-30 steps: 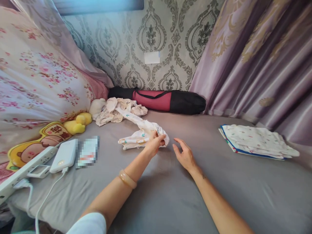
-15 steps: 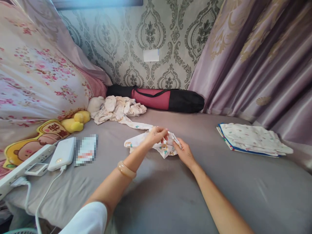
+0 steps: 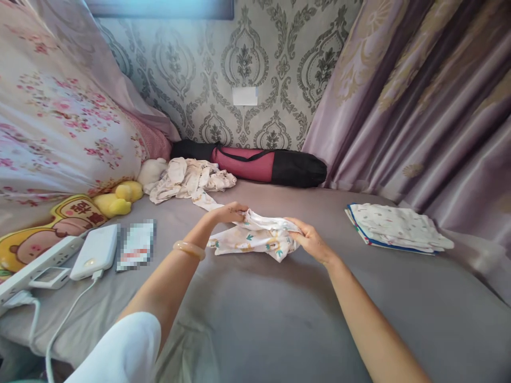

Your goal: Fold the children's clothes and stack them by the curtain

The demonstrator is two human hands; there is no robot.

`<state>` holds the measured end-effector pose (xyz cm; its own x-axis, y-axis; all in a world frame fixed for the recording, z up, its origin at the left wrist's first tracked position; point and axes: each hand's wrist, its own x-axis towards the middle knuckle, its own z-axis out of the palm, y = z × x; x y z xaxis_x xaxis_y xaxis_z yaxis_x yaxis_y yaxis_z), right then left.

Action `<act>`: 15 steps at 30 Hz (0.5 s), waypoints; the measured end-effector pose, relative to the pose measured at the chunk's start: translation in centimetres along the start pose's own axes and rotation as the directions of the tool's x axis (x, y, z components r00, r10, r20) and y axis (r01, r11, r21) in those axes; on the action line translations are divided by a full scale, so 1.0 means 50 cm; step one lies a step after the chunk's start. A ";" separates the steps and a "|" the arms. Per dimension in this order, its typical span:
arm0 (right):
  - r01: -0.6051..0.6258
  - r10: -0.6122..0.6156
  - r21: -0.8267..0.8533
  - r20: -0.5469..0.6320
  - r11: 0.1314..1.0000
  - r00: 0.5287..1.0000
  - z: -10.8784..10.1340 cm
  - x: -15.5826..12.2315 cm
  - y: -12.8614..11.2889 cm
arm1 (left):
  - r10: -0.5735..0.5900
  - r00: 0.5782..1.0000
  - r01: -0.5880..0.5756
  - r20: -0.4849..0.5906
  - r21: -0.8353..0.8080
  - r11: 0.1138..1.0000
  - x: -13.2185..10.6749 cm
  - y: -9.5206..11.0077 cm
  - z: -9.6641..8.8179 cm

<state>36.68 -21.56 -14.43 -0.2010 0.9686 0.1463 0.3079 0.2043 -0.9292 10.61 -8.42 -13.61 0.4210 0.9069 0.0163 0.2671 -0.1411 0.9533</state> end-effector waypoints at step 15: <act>0.061 -0.227 -0.572 -0.224 0.818 0.948 -0.249 0.057 -0.165 | 0.271 0.962 -0.267 -0.034 0.086 0.960 0.017 0.255 -0.054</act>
<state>45.16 -18.71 -2.11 -0.0521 0.9035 0.4254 0.7714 0.3069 -0.5574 12.03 -8.37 -0.63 0.4477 0.8479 0.2839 0.2185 -0.4116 0.8848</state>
